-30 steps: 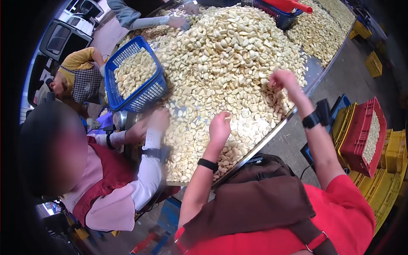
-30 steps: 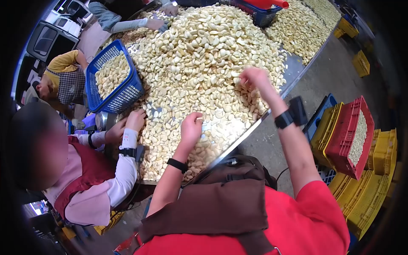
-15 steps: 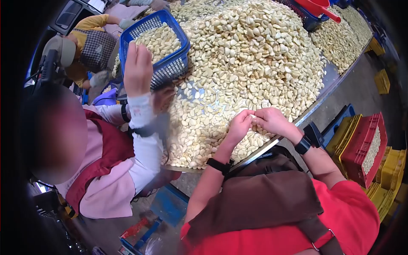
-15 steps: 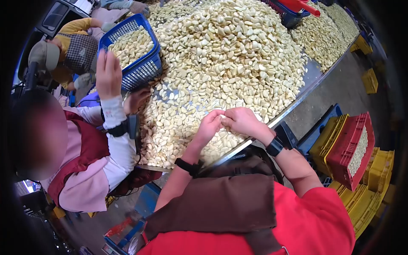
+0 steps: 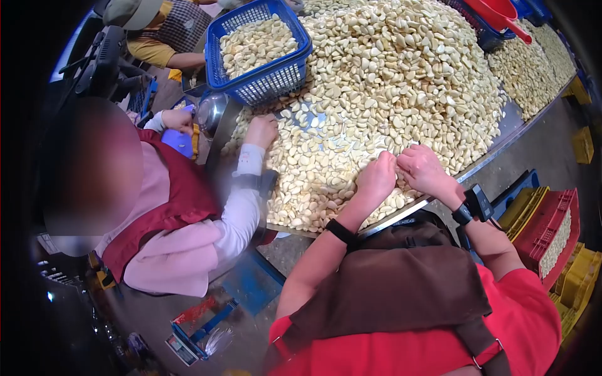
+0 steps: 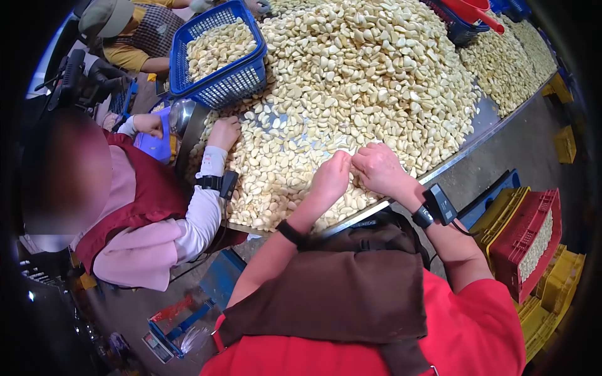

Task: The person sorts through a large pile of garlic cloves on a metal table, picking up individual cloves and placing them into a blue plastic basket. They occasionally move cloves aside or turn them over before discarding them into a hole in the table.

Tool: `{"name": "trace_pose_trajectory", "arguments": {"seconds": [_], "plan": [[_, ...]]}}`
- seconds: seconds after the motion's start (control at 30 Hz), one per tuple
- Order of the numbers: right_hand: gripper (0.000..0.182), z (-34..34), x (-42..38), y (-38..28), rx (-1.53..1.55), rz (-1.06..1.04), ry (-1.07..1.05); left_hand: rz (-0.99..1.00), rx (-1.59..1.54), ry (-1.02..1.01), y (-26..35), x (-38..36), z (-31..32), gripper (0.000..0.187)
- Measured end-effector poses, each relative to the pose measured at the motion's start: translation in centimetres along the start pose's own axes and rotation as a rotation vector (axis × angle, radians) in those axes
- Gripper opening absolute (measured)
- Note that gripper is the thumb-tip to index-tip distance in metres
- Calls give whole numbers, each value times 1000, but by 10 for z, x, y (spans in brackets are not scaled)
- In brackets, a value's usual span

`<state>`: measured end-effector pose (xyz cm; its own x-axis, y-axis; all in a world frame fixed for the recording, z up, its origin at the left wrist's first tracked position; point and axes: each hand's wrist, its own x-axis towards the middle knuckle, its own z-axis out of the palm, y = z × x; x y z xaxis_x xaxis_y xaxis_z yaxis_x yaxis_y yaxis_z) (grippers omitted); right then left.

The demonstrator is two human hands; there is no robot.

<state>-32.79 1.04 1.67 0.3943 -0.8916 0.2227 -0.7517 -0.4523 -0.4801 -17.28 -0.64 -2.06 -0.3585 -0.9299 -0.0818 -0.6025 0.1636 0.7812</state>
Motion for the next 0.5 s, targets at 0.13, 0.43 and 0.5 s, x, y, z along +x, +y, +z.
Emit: {"name": "trace_pose_trajectory", "arguments": {"seconds": [0.13, 0.43, 0.5], "plan": [[9, -1, -1, 6, -139, -121, 3, -75, 67, -44, 0, 8, 2, 26], [7, -59, -43, 38, 119, 296, 73, -271, 28, -239, 32, -13, -39, 41], [9, -105, -78, 56, -6, 422, -248, -446, 182, -201, 21, -32, -78, 39]]}}
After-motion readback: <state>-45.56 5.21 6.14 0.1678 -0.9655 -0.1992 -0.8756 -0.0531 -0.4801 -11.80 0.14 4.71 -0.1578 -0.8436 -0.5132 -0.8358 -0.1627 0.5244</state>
